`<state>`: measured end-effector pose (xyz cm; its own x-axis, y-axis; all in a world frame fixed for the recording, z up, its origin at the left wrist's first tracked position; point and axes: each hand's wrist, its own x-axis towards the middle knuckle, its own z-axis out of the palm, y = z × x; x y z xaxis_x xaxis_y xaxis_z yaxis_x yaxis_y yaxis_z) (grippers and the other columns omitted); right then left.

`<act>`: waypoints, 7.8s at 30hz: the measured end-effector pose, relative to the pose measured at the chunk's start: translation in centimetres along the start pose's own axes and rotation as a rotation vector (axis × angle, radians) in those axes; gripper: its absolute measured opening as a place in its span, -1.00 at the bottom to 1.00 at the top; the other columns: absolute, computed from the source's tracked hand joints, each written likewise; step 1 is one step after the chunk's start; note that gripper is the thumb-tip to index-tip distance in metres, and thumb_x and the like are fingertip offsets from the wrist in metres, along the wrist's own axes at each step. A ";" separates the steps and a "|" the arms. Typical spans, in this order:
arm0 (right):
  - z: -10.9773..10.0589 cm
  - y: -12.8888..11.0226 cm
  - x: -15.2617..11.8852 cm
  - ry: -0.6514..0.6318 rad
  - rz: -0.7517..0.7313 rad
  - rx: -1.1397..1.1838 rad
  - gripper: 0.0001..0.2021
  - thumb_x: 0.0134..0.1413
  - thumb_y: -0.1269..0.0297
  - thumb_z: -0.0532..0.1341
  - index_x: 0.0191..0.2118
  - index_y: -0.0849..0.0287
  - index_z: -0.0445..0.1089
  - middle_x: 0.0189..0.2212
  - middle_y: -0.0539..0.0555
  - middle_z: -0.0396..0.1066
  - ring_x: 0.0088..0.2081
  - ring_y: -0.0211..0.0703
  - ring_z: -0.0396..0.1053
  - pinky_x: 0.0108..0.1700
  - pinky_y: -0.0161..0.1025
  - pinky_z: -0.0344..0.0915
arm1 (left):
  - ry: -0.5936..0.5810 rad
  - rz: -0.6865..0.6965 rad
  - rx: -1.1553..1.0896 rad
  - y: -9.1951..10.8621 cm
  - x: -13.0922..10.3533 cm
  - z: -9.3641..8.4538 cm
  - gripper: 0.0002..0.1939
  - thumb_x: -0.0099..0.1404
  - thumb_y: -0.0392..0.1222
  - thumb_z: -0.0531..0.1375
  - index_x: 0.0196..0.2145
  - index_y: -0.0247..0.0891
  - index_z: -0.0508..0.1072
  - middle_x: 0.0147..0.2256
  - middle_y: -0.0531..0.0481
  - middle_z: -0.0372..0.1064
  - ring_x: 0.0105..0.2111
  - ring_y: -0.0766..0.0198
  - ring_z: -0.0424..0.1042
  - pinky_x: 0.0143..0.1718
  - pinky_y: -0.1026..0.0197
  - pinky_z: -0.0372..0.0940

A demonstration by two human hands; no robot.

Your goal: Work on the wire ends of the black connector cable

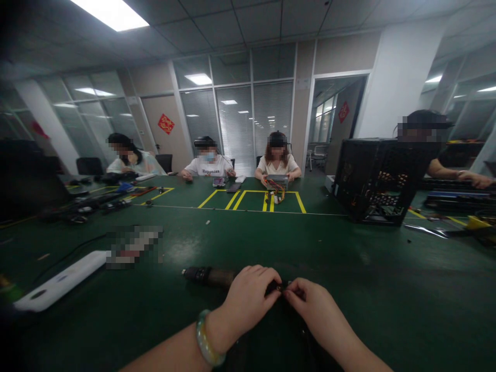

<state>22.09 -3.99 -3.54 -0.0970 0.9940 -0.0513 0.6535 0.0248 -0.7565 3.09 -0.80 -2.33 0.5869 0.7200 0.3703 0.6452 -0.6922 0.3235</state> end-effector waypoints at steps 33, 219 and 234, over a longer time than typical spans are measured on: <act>-0.2 -0.3 -0.2 0.023 -0.033 0.011 -0.79 0.14 0.16 0.14 -0.36 0.14 0.45 -0.44 0.00 0.49 -0.39 -0.15 0.42 -0.39 -0.33 0.21 | 0.002 0.052 -0.029 -0.1 -0.2 -0.3 -0.93 0.24 -0.20 0.21 -0.29 -0.17 0.40 -0.25 0.11 0.40 -0.20 0.23 0.32 -0.13 0.14 0.16; -0.1 -0.2 0.0 0.021 -0.032 0.004 -0.78 0.14 0.15 0.14 -0.35 0.14 0.45 -0.43 0.00 0.51 -0.37 -0.14 0.44 -0.37 -0.33 0.22 | 0.006 0.042 -0.025 0.0 -0.1 0.0 -0.94 0.25 -0.23 0.21 -0.28 -0.17 0.41 -0.26 0.12 0.39 -0.21 0.24 0.33 -0.16 0.14 0.16; -0.1 -0.3 0.1 0.028 -0.032 -0.013 -0.79 0.12 0.16 0.14 -0.38 0.14 0.45 -0.45 -0.01 0.50 -0.40 -0.14 0.42 -0.40 -0.33 0.20 | 0.041 0.011 -0.072 0.1 -0.3 0.0 -0.88 0.23 -0.20 0.21 -0.25 -0.20 0.39 -0.28 0.06 0.39 -0.23 0.19 0.34 -0.18 0.10 0.16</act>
<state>21.99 -3.86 -3.25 -0.0970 0.9952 -0.0092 0.6600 0.0574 -0.7490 2.95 -1.08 -2.44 0.5723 0.7109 0.4088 0.6009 -0.7027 0.3808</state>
